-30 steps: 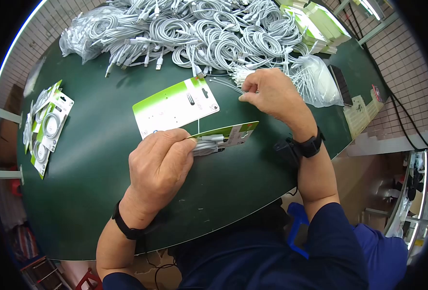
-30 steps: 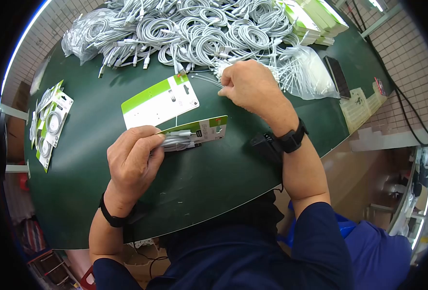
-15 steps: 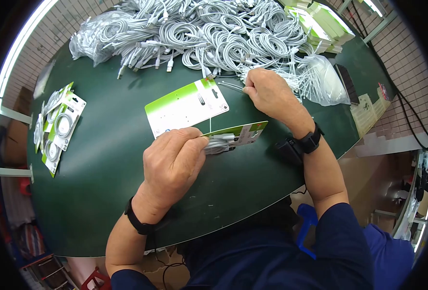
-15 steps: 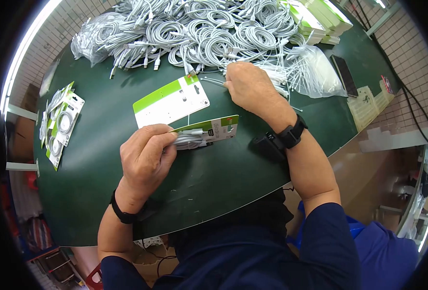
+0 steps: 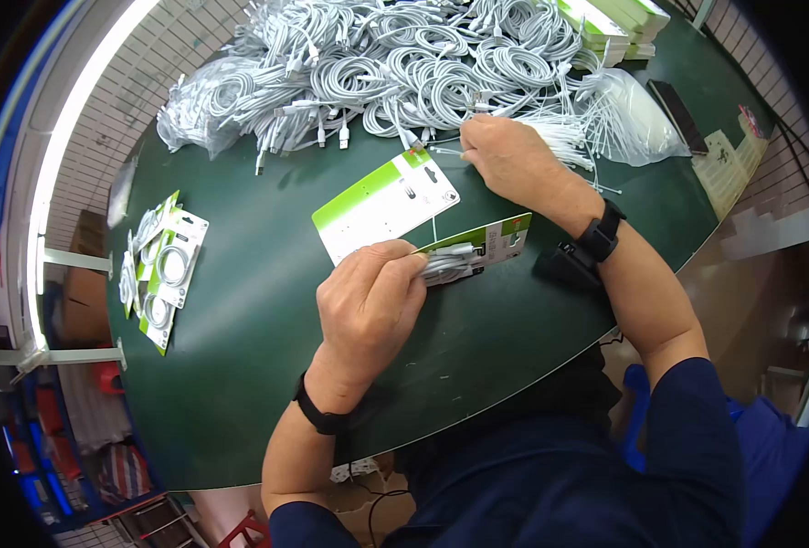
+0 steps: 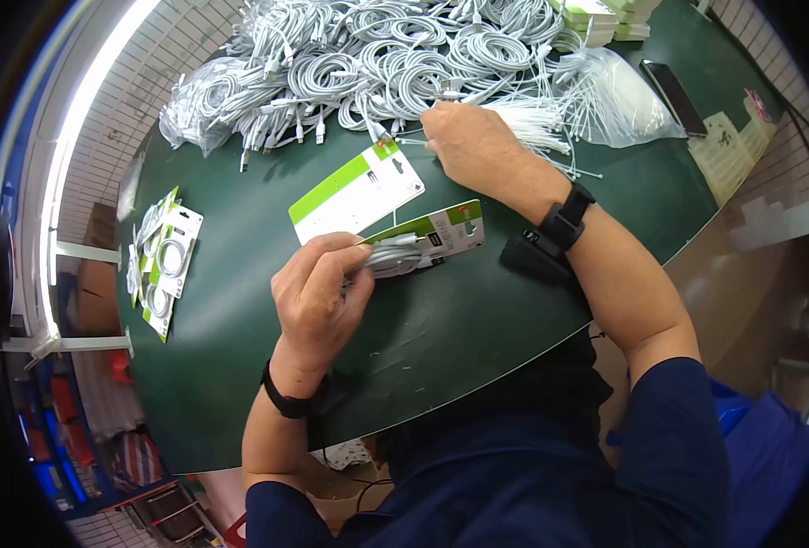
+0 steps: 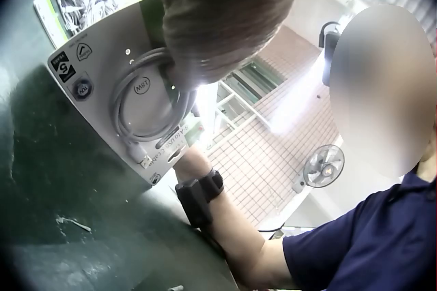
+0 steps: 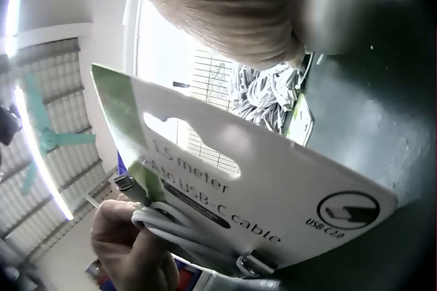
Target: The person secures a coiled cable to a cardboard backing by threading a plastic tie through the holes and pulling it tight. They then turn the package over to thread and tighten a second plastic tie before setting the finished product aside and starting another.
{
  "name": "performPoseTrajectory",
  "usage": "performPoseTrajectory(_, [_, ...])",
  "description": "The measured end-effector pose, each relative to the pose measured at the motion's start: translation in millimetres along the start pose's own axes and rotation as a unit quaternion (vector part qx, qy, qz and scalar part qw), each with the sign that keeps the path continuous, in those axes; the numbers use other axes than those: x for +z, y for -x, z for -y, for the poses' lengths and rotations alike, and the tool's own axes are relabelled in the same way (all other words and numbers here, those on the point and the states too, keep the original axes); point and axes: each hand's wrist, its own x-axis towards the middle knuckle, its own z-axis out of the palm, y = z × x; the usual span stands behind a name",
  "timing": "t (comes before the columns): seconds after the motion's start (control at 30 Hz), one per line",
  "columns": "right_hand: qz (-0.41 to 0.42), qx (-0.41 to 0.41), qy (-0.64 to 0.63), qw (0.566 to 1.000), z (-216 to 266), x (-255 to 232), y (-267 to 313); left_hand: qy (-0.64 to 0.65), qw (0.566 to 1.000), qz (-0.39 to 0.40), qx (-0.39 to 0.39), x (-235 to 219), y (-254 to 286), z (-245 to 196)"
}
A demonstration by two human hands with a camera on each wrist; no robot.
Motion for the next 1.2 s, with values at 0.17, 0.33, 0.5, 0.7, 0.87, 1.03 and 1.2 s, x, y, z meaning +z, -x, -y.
performPoseTrajectory(0.17, [-0.019, -0.002, -0.016, 1.0, -4, -6, -3, -0.006, 1.0, 0.007, 0.002, 1, -4, 0])
performPoseTrajectory(0.33, [-0.009, 0.005, -0.035, 0.999, -5, -12, -3, 0.004, 1.0, 0.011, 0.012, 3, -10, 0])
performPoseTrajectory(0.5, [-0.084, -0.032, -0.068, 0.994, -10, -12, -4, 0.012, 1.0, 0.002, 0.016, 7, -8, 2])
performPoseTrajectory(0.7, [-0.109, 0.01, -0.152, 0.982, 7, -37, -9, 0.011, 1.0, -0.006, 0.019, 1, -6, 2])
performPoseTrajectory(0.87, [-0.044, 0.094, -0.327, 0.939, 17, -53, -11, 0.022, 0.999, -0.017, 0.028, -1, -5, 2])
performPoseTrajectory(1.03, [0.079, 0.199, -0.52, 0.827, 25, -41, -7, 0.03, 0.999, -0.004, 0.031, -5, -4, 0])
performPoseTrajectory(1.2, [0.148, 0.217, -0.541, 0.799, 40, -27, -2, 0.027, 0.999, 0.0, 0.035, -3, -2, 2])
